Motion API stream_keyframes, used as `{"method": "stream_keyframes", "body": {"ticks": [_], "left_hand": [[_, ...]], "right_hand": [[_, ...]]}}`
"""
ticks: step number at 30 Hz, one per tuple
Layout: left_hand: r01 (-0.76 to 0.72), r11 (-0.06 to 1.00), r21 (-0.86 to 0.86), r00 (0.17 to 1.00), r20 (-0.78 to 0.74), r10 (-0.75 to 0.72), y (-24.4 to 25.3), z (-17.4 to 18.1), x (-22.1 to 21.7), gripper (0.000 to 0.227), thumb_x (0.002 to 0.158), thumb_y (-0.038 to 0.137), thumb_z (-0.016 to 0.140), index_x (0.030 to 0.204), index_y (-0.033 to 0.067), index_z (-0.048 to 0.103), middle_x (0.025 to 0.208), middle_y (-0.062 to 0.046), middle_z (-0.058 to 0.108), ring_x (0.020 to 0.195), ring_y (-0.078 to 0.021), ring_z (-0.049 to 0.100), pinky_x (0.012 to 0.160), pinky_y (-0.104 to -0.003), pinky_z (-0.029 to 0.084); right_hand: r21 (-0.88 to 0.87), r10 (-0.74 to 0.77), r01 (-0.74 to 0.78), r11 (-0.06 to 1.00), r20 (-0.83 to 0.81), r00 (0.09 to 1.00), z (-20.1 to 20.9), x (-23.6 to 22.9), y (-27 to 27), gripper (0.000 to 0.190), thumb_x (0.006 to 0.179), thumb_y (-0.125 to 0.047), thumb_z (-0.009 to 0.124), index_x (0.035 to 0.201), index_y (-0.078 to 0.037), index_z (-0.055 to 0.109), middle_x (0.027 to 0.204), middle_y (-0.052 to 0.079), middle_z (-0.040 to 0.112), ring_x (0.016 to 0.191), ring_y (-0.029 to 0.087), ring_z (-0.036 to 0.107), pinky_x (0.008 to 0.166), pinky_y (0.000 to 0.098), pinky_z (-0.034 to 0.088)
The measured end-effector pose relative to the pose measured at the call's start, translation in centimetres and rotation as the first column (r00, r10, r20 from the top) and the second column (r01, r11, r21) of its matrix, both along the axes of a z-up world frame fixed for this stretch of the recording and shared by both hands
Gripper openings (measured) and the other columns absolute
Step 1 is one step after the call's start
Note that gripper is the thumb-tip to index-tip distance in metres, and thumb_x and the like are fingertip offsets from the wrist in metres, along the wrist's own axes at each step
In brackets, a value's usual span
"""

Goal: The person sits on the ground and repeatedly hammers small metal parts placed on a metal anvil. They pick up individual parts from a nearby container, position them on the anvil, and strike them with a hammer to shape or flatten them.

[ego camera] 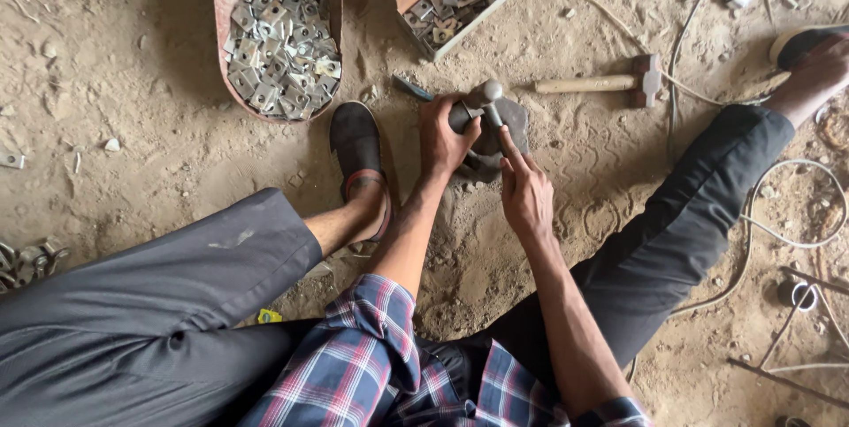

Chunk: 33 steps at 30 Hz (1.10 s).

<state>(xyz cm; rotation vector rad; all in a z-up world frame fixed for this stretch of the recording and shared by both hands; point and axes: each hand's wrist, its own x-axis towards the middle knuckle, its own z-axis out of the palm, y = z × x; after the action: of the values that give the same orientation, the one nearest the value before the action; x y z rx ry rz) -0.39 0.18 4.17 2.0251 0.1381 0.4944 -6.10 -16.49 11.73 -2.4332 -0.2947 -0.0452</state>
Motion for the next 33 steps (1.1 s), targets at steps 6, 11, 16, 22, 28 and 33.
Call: {"method": "stream_keyframes", "body": {"ticks": [6, 11, 16, 22, 28, 33], "left_hand": [[0.001, 1.0, 0.03, 1.0, 0.006, -0.001, -0.1, 0.1, -0.1, 0.046, 0.078, 0.013, 0.085, 0.12, 0.0062, 0.066, 0.117, -0.011, 0.069, 0.114, -0.031, 0.062, 0.103, -0.046, 0.048], [-0.004, 1.0, 0.025, 1.0, 0.03, 0.003, -0.1, -0.6, 0.0, 0.047, 0.078, 0.014, 0.085, 0.12, 0.0052, 0.065, 0.116, -0.013, 0.067, 0.113, -0.031, 0.062, 0.101, -0.045, 0.049], [-0.011, 0.999, 0.034, 1.0, 0.005, 0.01, -0.1, 0.2, 0.4, 0.045, 0.075, 0.013, 0.085, 0.116, 0.0063, 0.067, 0.114, -0.012, 0.069, 0.111, -0.0318, 0.064, 0.1, -0.044, 0.05], [0.006, 0.999, 0.033, 1.0, 0.004, -0.006, -0.2, 1.0, -0.4, 0.046, 0.079, 0.012, 0.084, 0.12, 0.0058, 0.065, 0.116, -0.011, 0.069, 0.112, -0.0315, 0.064, 0.102, -0.045, 0.049], [0.013, 0.998, 0.058, 1.0, 0.023, -0.015, -0.2, 0.0, -0.1, 0.049, 0.078, 0.014, 0.084, 0.121, 0.0057, 0.063, 0.116, -0.012, 0.067, 0.112, -0.0306, 0.063, 0.102, -0.044, 0.048], [0.009, 0.998, 0.057, 1.0, -0.023, -0.008, 0.0, 0.5, 0.1, 0.048, 0.077, 0.015, 0.085, 0.12, 0.0064, 0.065, 0.115, -0.012, 0.069, 0.111, -0.0301, 0.064, 0.101, -0.045, 0.048]], "right_hand": [[0.066, -0.052, 0.043, 0.997, 0.141, 0.989, 0.3, 0.2, -0.6, 0.047, 0.11, -0.011, 0.054, 0.157, -0.01, 0.051, 0.079, 0.012, 0.061, 0.057, 0.018, 0.05, 0.052, 0.0386, 0.043], [-0.055, -0.073, 0.07, 0.996, -0.065, 0.995, -1.0, 0.5, -1.3, 0.044, 0.108, -0.013, 0.057, 0.152, -0.012, 0.053, 0.084, 0.012, 0.063, 0.051, 0.017, 0.051, 0.04, 0.0329, 0.048], [-0.032, -0.019, 0.019, 0.999, 0.0, 1.0, -0.1, 0.8, -0.9, 0.051, 0.105, -0.015, 0.059, 0.156, -0.018, 0.053, 0.082, 0.013, 0.063, 0.053, 0.016, 0.051, 0.048, 0.0366, 0.045], [-0.029, -0.054, 0.057, 0.998, 0.093, 0.994, -0.6, -0.2, -1.5, 0.049, 0.109, -0.015, 0.059, 0.157, -0.018, 0.05, 0.079, 0.011, 0.059, 0.052, 0.017, 0.046, 0.045, 0.0368, 0.041], [-0.036, -0.008, 0.01, 0.999, 0.053, 0.999, -2.0, -0.2, -0.9, 0.049, 0.107, -0.016, 0.058, 0.155, -0.023, 0.053, 0.091, 0.011, 0.064, 0.055, 0.011, 0.051, 0.046, 0.0314, 0.047], [-0.095, -0.074, 0.077, 0.992, 0.035, 0.997, -0.7, 0.1, -1.0, 0.049, 0.108, -0.015, 0.059, 0.156, -0.023, 0.051, 0.08, 0.01, 0.062, 0.053, 0.021, 0.051, 0.045, 0.0385, 0.047]]}}
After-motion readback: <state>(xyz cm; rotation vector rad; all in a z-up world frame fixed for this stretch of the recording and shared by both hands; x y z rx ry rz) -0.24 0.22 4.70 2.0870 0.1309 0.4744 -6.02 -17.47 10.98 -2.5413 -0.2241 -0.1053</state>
